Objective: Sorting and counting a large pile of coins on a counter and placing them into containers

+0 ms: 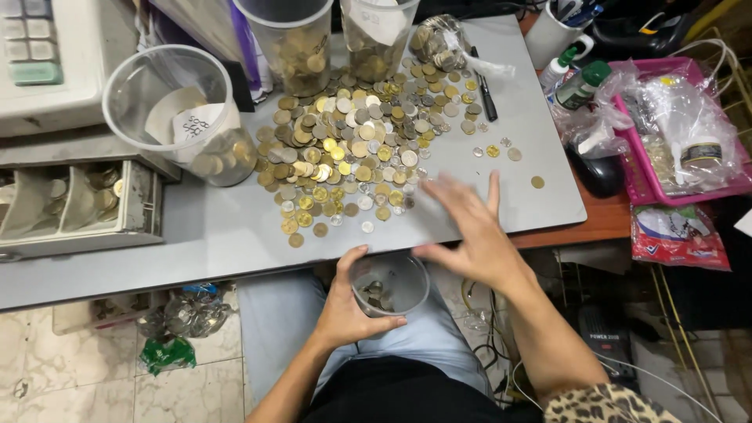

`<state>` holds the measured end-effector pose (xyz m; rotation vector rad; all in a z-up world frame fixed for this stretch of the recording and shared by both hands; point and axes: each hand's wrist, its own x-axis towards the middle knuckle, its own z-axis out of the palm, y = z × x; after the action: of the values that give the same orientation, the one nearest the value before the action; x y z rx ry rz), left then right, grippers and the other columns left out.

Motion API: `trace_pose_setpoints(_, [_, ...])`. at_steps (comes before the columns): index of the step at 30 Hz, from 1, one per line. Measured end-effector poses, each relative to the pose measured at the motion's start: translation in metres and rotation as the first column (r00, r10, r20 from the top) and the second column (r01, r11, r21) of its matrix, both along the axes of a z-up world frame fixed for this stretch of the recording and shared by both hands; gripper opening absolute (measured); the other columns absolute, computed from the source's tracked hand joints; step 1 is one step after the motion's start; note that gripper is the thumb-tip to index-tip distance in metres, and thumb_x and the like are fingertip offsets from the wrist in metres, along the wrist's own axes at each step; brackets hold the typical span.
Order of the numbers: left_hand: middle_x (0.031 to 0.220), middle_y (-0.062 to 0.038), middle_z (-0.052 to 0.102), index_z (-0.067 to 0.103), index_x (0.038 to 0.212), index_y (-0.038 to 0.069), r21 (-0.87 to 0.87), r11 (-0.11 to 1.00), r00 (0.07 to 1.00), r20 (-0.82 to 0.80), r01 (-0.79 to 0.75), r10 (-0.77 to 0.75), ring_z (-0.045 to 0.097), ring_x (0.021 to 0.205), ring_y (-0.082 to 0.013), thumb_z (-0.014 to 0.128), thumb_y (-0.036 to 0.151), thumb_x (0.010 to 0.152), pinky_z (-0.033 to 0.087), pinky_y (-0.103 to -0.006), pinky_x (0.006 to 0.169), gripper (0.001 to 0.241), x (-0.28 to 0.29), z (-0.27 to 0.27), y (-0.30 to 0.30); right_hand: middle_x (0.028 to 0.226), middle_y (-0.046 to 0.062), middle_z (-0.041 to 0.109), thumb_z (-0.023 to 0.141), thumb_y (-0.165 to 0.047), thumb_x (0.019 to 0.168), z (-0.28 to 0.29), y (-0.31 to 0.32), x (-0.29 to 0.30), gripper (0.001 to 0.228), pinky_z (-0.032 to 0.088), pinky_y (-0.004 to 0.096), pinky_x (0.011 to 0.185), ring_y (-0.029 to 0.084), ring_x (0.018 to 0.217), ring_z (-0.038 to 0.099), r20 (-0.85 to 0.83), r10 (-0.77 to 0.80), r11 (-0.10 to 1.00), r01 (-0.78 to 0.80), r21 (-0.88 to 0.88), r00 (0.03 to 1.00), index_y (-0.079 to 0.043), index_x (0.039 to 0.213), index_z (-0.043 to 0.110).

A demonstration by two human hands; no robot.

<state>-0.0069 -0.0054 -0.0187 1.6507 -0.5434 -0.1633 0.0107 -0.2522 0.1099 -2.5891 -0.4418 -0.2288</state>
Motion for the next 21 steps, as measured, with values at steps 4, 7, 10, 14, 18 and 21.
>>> trace_pose_setpoints(4, [0.151,-0.011,0.040,0.033,0.148,0.009,0.043,0.999,0.999,0.037,-0.030,0.028,0.044,0.141,-0.0246,0.099,0.039,0.052,0.040,-0.0370,0.115,0.120,-0.001,0.002,0.002,0.159,0.010,0.042,0.059,-0.073,0.081,-0.012,-0.001,0.045,0.103,-0.014,0.076,0.109,0.035,0.151,0.027,-0.043,-0.036,0.989,0.030,-0.147,0.998,-0.016,0.160,0.024])
trace_pose_setpoints(7, [0.151,-0.012,0.043,0.034,0.148,0.010,0.054,0.998,1.000,0.015,-0.028,0.027,0.053,0.133,-0.0248,0.100,0.037,0.050,0.044,-0.0359,0.113,0.120,0.002,0.004,0.002,0.151,0.008,0.052,0.052,-0.072,0.086,-0.014,-0.009,0.037,0.094,-0.013,0.078,0.108,0.035,0.147,0.035,-0.013,-0.089,0.978,0.085,-0.189,0.996,-0.011,0.156,0.033])
trace_pose_setpoints(10, [0.151,-0.013,0.040,0.033,0.148,0.010,0.027,1.000,1.000,0.008,-0.003,0.003,0.050,0.136,-0.0257,0.099,0.037,0.052,0.043,-0.0369,0.114,0.120,0.002,-0.001,0.001,0.145,0.008,0.058,0.049,-0.070,0.089,-0.012,-0.015,-0.002,0.089,-0.010,0.074,0.113,0.032,0.146,0.039,0.002,-0.253,0.955,0.251,-0.156,0.967,-0.009,0.152,0.039])
trace_pose_setpoints(14, [0.133,-0.017,0.053,0.034,0.146,0.012,0.019,1.000,0.999,-0.027,-0.020,0.021,0.060,0.121,-0.0349,0.101,0.034,0.046,0.047,-0.0449,0.104,0.123,0.004,0.007,0.000,0.139,0.012,0.064,0.063,-0.067,0.075,-0.016,-0.004,-0.040,0.091,-0.006,0.073,0.117,0.034,0.135,0.053,-0.062,-0.149,0.984,0.155,0.090,0.987,-0.006,0.142,0.051])
trace_pose_setpoints(18, [0.119,-0.024,0.064,0.037,0.145,0.013,0.001,1.000,0.995,-0.093,-0.020,0.020,0.067,0.109,-0.0467,0.102,0.030,0.043,0.053,-0.0550,0.094,0.123,0.008,0.022,0.001,0.142,0.011,0.062,0.084,-0.055,0.073,-0.019,0.005,-0.009,0.094,-0.003,0.069,0.119,0.034,0.137,0.051,0.063,-0.009,0.984,-0.002,0.180,0.998,-0.007,0.145,0.048])
trace_pose_setpoints(21, [0.120,-0.023,0.063,0.040,0.144,0.013,-0.010,0.999,0.997,-0.063,-0.035,0.034,0.067,0.108,-0.0442,0.103,0.027,0.042,0.053,-0.0527,0.092,0.121,0.007,0.018,0.004,0.139,0.012,0.063,0.073,-0.066,0.079,-0.023,0.011,0.017,0.095,-0.009,0.076,0.113,0.037,0.139,0.048,0.088,-0.062,0.998,0.060,0.032,0.994,-0.005,0.148,0.045])
